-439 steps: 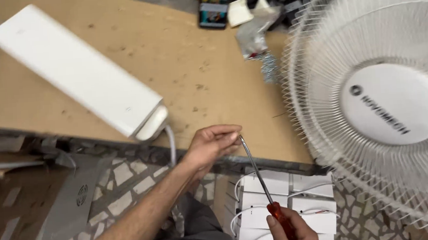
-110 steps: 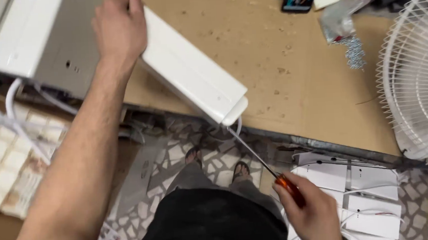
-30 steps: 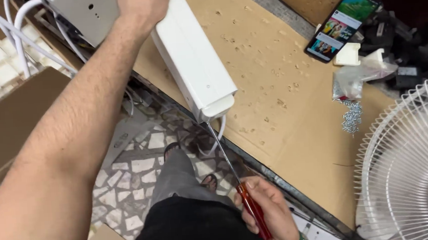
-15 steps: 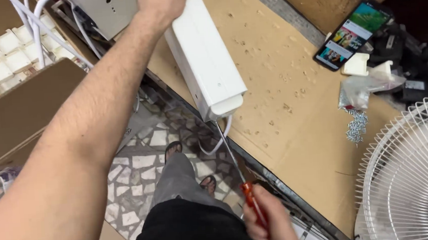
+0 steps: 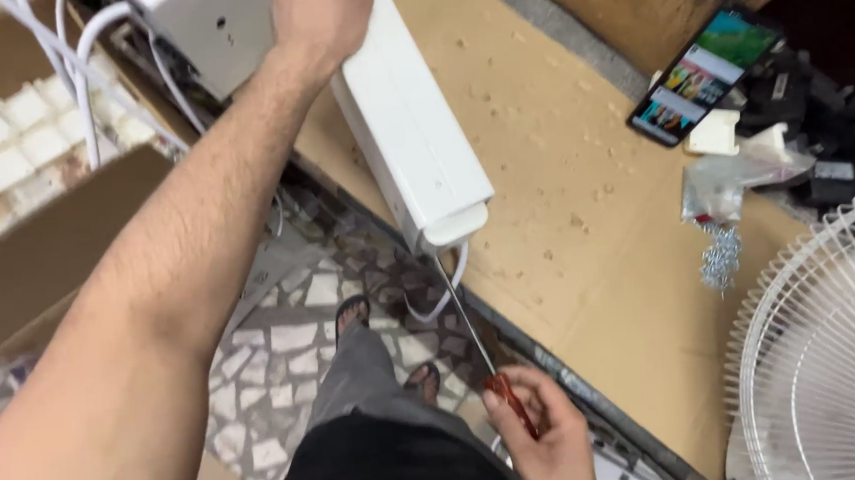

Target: The person picks up a white plastic cover and places it on a white electrical box on the table. Using a screwdriver, they fasten the cover to the box by driving screws into the side. The person then picks up the assembled unit and moves it to a stack of similar boxes on the floor.

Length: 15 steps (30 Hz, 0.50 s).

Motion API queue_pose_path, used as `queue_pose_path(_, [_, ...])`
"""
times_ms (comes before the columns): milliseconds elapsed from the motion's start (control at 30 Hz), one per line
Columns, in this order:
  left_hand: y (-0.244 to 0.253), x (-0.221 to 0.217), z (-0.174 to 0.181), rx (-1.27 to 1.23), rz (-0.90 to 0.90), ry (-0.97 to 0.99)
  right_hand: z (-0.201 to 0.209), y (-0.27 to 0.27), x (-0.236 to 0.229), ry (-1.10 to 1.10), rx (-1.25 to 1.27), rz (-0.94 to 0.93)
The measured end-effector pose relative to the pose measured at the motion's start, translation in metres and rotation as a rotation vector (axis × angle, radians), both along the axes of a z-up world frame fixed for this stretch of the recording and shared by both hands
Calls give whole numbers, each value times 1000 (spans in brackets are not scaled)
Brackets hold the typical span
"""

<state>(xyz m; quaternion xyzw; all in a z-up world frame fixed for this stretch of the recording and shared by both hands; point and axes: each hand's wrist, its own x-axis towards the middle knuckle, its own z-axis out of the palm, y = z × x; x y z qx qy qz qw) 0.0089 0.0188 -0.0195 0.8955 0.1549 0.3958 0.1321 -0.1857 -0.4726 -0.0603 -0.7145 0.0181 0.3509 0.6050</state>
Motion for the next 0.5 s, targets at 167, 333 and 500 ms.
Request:
queue_pose_path(167, [-11, -3, 9, -198, 7, 130, 23, 12, 10, 434, 175, -34])
queue_pose_path(333, [-10, -6, 12, -121, -26, 62, 39, 14, 6, 293, 101, -52])
queue_pose_path(500, [-12, 1, 16, -118, -10, 30, -1, -1, 10, 304, 271, -16])
